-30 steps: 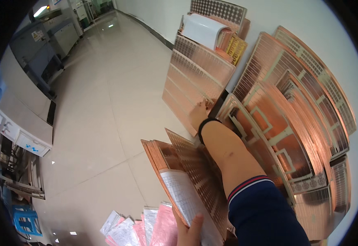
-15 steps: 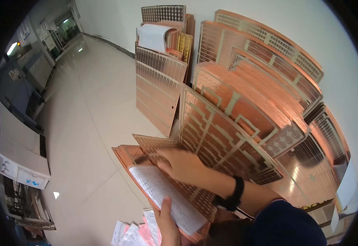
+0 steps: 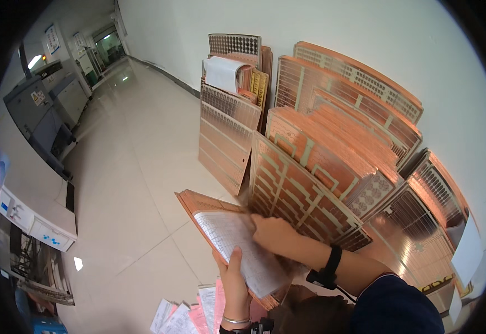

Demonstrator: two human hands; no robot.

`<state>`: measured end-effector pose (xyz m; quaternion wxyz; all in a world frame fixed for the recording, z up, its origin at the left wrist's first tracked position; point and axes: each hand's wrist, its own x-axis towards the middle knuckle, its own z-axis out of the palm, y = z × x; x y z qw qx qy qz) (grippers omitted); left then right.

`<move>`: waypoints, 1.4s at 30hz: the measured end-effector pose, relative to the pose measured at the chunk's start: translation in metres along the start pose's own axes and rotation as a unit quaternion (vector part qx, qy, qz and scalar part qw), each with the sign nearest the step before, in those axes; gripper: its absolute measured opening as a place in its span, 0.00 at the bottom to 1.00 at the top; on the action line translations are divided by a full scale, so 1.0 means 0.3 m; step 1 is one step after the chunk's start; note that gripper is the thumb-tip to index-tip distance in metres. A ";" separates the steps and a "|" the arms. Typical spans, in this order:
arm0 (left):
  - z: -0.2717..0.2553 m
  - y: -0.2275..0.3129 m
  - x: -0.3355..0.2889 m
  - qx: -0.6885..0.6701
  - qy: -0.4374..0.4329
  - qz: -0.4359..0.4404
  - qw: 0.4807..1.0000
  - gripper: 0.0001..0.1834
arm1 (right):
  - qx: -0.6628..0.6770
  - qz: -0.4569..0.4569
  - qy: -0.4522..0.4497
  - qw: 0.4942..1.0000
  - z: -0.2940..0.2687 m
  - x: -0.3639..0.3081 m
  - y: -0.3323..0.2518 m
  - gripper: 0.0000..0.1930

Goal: Organize and sort metallic substrate sheets on a fabrication floor by matching them with paperwork.

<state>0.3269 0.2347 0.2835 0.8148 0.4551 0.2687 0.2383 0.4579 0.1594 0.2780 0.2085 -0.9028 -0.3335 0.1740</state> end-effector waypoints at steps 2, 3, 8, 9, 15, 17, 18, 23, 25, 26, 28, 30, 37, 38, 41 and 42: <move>0.000 -0.002 0.002 -0.016 -0.001 0.001 1.000 0.31 | -0.016 0.009 0.050 0.999 -0.023 0.006 0.046 0.21; 0.000 -0.005 0.005 -0.017 -0.001 0.003 1.000 0.31 | -0.006 0.022 0.066 0.998 -0.038 0.001 0.069 0.22; -0.008 -0.009 0.015 -0.051 -0.009 -0.016 0.999 0.34 | 0.008 0.030 0.020 0.999 -0.079 -0.005 0.027 0.21; -0.013 -0.013 0.016 -0.051 -0.010 -0.014 0.999 0.34 | 0.008 0.028 0.022 0.999 -0.069 0.003 0.035 0.21; -0.012 -0.019 0.011 -0.020 0.002 0.016 1.000 0.31 | 0.018 -0.026 0.098 0.995 -0.155 0.086 0.088 0.14; -0.009 -0.004 0.003 -0.031 -0.023 -0.005 0.999 0.34 | 0.068 -0.054 0.150 0.985 -0.264 0.102 0.023 0.12; -0.016 -0.001 0.005 -0.032 -0.015 -0.003 0.999 0.34 | 0.101 -0.062 0.159 0.980 -0.313 0.130 -0.035 0.11; -0.026 -0.020 0.021 -0.019 -0.003 -0.006 1.000 0.35 | 0.070 -0.244 0.216 0.943 -0.353 0.449 -0.198 0.16; -0.021 -0.045 0.018 0.007 -0.013 0.019 1.000 0.34 | 0.042 -0.279 0.261 0.923 -0.305 0.623 -0.195 0.16; -0.022 -0.055 0.025 0.035 -0.017 0.041 0.998 0.34 | 0.044 -0.288 0.253 0.923 -0.276 0.692 -0.212 0.16; -0.014 -0.037 0.024 0.036 -0.001 0.036 0.999 0.33 | 0.052 -0.268 0.168 0.947 -0.214 0.805 -0.256 0.17; -0.023 -0.051 0.027 0.042 -0.023 0.023 0.999 0.33 | 0.034 -0.263 0.145 0.953 -0.127 0.879 -0.290 0.17; -0.001 -0.012 0.019 0.067 -0.025 0.028 0.997 0.36 | 0.114 -0.319 0.189 0.922 0.224 1.110 -0.289 0.18; 0.000 -0.016 0.019 0.058 -0.029 0.032 0.997 0.38 | 0.116 -0.318 0.183 0.923 0.238 1.123 -0.297 0.18; -0.020 -0.008 0.026 0.072 -0.028 0.023 0.997 0.38 | -0.021 -0.231 0.173 0.957 0.214 1.105 -0.365 0.19; -0.017 -0.010 0.029 0.072 -0.027 0.021 0.997 0.38 | 0.004 -0.219 0.175 0.960 0.189 1.120 -0.337 0.19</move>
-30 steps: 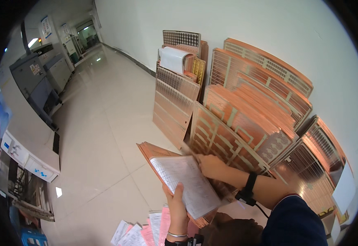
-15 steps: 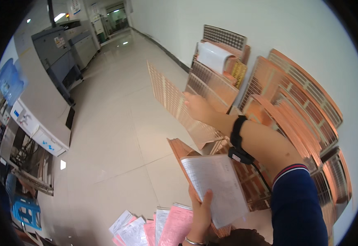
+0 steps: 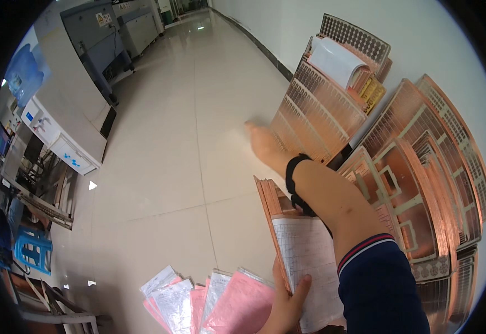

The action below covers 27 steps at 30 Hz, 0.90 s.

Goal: Organize and sort metallic substrate sheets on a fabrication floor by matching them with paperwork.

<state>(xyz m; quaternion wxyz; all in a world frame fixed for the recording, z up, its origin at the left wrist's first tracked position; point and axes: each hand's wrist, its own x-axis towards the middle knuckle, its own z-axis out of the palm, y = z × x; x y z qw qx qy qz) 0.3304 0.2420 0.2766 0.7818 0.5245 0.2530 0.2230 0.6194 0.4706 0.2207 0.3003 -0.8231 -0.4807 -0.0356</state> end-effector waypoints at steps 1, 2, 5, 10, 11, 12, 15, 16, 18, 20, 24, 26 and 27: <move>0.004 -0.001 0.003 -0.011 -0.003 0.005 1.000 0.38 | 0.022 0.016 0.008 1.000 -0.024 0.010 0.039 0.20; 0.008 -0.003 0.005 -0.023 -0.005 0.011 1.000 0.38 | -0.043 0.011 -0.013 0.999 -0.060 0.020 0.084 0.19; 0.000 -0.014 0.007 -0.021 0.014 0.025 0.999 0.39 | -0.113 -0.053 -0.019 0.992 -0.242 -0.012 0.023 0.17; 0.032 -0.005 0.004 -0.033 -0.008 0.017 0.999 0.40 | -0.045 0.104 0.110 0.987 -0.226 0.080 0.344 0.16; 0.033 -0.010 0.005 -0.029 -0.004 0.019 0.999 0.40 | -0.011 0.145 0.127 0.981 -0.224 0.088 0.361 0.16; 0.033 -0.013 0.003 -0.031 -0.004 0.021 0.999 0.40 | -0.012 0.143 0.128 0.981 -0.231 0.090 0.375 0.16; 0.032 -0.023 -0.004 -0.009 0.004 0.022 1.000 0.41 | -0.120 0.139 0.103 0.977 -0.248 0.092 0.403 0.17; 0.029 -0.030 -0.004 0.008 0.009 0.028 1.000 0.41 | -0.134 0.144 0.060 0.979 -0.246 0.088 0.403 0.17; 0.026 -0.040 -0.005 0.023 0.014 0.033 0.999 0.41 | -0.149 0.149 0.017 0.977 -0.240 0.079 0.410 0.17; 0.025 -0.048 -0.005 0.037 0.011 0.037 0.999 0.42 | -0.159 0.156 -0.006 0.975 -0.231 0.070 0.429 0.16; 0.022 -0.047 0.002 0.039 0.003 0.034 0.999 0.42 | -0.205 0.110 -0.059 0.971 -0.227 0.080 0.455 0.17; 0.012 -0.034 -0.012 0.008 0.016 0.036 0.999 0.42 | -0.194 0.047 -0.075 0.977 -0.203 0.085 0.392 0.20; 0.013 -0.036 -0.006 0.007 0.014 0.035 0.999 0.42 | -0.196 0.049 -0.075 0.977 -0.208 0.075 0.385 0.20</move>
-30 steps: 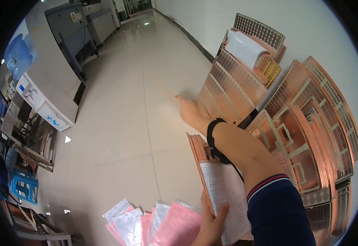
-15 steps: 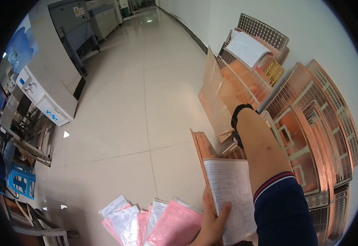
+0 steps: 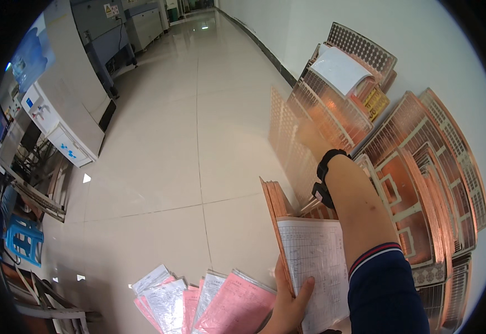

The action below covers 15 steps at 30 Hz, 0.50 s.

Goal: Organize and sort metallic substrate sheets on a fabrication floor by matching them with paperwork.

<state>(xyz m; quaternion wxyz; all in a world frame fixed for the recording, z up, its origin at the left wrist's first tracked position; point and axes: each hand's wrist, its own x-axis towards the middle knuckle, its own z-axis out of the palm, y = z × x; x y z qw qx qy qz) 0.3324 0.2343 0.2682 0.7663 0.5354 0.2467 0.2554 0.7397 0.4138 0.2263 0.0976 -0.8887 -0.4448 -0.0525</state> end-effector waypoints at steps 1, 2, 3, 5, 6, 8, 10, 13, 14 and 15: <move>0.002 -0.001 0.004 -0.004 0.001 0.000 1.000 0.42 | 0.042 -0.010 0.008 0.999 -0.008 -0.013 -0.005 0.20; 0.003 0.001 0.008 -0.009 0.001 0.002 1.000 0.42 | 0.083 -0.021 0.017 0.996 -0.022 -0.019 -0.013 0.20; 0.003 0.000 0.008 -0.010 -0.002 0.001 1.000 0.42 | 0.081 -0.017 0.018 0.996 -0.033 -0.027 -0.019 0.20; 0.003 0.003 0.009 0.050 -0.011 -0.004 0.999 0.42 | 0.145 0.038 0.060 0.987 -0.069 -0.038 -0.036 0.19; 0.003 0.007 0.006 0.049 -0.013 -0.003 0.999 0.42 | 0.142 0.039 0.062 0.987 -0.100 -0.050 -0.053 0.19; 0.006 0.008 0.011 -0.049 0.001 -0.040 0.998 0.42 | 0.243 -0.002 0.103 0.964 -0.181 -0.077 -0.104 0.18; 0.010 -0.014 0.013 -0.048 0.003 -0.018 0.999 0.42 | 0.267 -0.020 0.136 0.954 -0.290 -0.141 -0.139 0.18; 0.021 -0.011 0.018 -0.034 -0.004 0.008 0.999 0.42 | 0.302 0.009 0.142 0.943 -0.493 -0.233 -0.160 0.20; 0.026 -0.007 0.018 -0.020 -0.006 0.011 1.000 0.42 | 0.318 0.055 0.110 0.940 -0.555 -0.265 -0.160 0.21; 0.029 -0.014 0.017 -0.021 -0.014 0.017 1.000 0.42 | 0.314 0.055 0.119 0.940 -0.598 -0.296 -0.164 0.21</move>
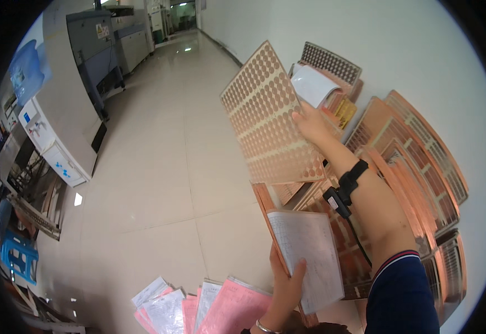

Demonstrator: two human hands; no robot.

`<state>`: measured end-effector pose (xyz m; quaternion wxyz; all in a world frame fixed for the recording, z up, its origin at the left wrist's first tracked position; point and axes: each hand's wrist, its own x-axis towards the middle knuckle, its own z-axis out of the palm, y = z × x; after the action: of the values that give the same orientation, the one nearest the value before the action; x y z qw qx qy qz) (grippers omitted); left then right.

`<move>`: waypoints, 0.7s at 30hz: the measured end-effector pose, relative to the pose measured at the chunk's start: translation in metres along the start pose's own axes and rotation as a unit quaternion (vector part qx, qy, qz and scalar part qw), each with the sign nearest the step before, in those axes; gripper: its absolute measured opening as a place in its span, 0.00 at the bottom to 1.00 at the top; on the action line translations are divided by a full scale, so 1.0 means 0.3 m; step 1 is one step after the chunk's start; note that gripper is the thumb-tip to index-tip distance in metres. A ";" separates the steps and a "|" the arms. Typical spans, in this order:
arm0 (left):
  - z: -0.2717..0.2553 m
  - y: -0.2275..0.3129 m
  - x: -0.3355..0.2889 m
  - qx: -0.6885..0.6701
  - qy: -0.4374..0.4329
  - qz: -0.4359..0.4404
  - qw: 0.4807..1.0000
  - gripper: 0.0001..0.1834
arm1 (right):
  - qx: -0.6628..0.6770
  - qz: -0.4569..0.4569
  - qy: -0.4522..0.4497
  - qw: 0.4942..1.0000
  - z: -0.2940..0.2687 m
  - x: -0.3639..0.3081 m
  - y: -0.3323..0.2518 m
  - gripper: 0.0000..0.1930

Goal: Organize and sort metallic substrate sheets on a fabrication floor by matching them with paperwork.

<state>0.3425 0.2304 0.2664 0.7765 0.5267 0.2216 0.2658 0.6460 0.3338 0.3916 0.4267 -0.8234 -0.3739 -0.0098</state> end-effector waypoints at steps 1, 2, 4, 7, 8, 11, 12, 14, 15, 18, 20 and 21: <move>0.005 -0.012 0.002 -0.008 0.008 0.010 1.000 0.41 | 0.101 0.006 0.007 0.995 -0.040 -0.030 -0.026 0.19; 0.009 -0.021 0.003 -0.015 0.014 0.019 1.000 0.41 | 0.200 0.010 0.015 0.980 -0.085 -0.065 -0.052 0.18; 0.009 -0.039 0.010 -0.025 0.003 0.022 0.999 0.41 | 0.251 -0.011 0.037 0.967 -0.198 -0.156 -0.115 0.18; 0.003 -0.021 0.012 -0.055 0.002 0.016 0.998 0.40 | 0.314 -0.034 0.087 0.945 -0.372 -0.334 -0.211 0.20; -0.002 -0.014 0.014 -0.077 0.014 0.009 0.997 0.39 | 0.329 -0.035 0.114 0.937 -0.429 -0.403 -0.239 0.21; -0.012 -0.008 0.015 -0.082 0.019 0.001 0.996 0.40 | 0.327 -0.034 0.219 0.919 -0.623 -0.631 -0.305 0.22; -0.014 -0.004 0.017 -0.088 0.028 -0.003 0.996 0.41 | 0.342 -0.041 0.254 0.904 -0.674 -0.722 -0.341 0.23; -0.017 0.002 0.025 -0.074 -0.010 -0.007 0.997 0.41 | 0.380 -0.001 0.252 0.890 -0.851 -0.917 -0.329 0.21; -0.004 0.040 0.020 -0.096 -0.022 -0.016 0.995 0.41 | 0.351 0.017 0.254 0.901 -0.956 -1.026 -0.359 0.21; -0.002 0.079 0.000 -0.096 -0.041 -0.039 0.994 0.40 | 0.233 0.069 0.422 0.873 -1.073 -1.291 -0.442 0.22; 0.044 0.119 0.016 -0.086 -0.075 -0.042 0.993 0.39 | 0.136 0.089 0.493 0.855 -1.165 -1.527 -0.487 0.24; 0.058 0.153 0.004 -0.104 -0.085 -0.054 0.989 0.37 | 0.117 0.104 0.522 0.838 -1.181 -1.630 -0.531 0.24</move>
<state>0.3459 0.2330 0.3152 0.8561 0.4513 0.1538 0.1993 0.3017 -0.1581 0.5635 0.6500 -0.6744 -0.0059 -0.3502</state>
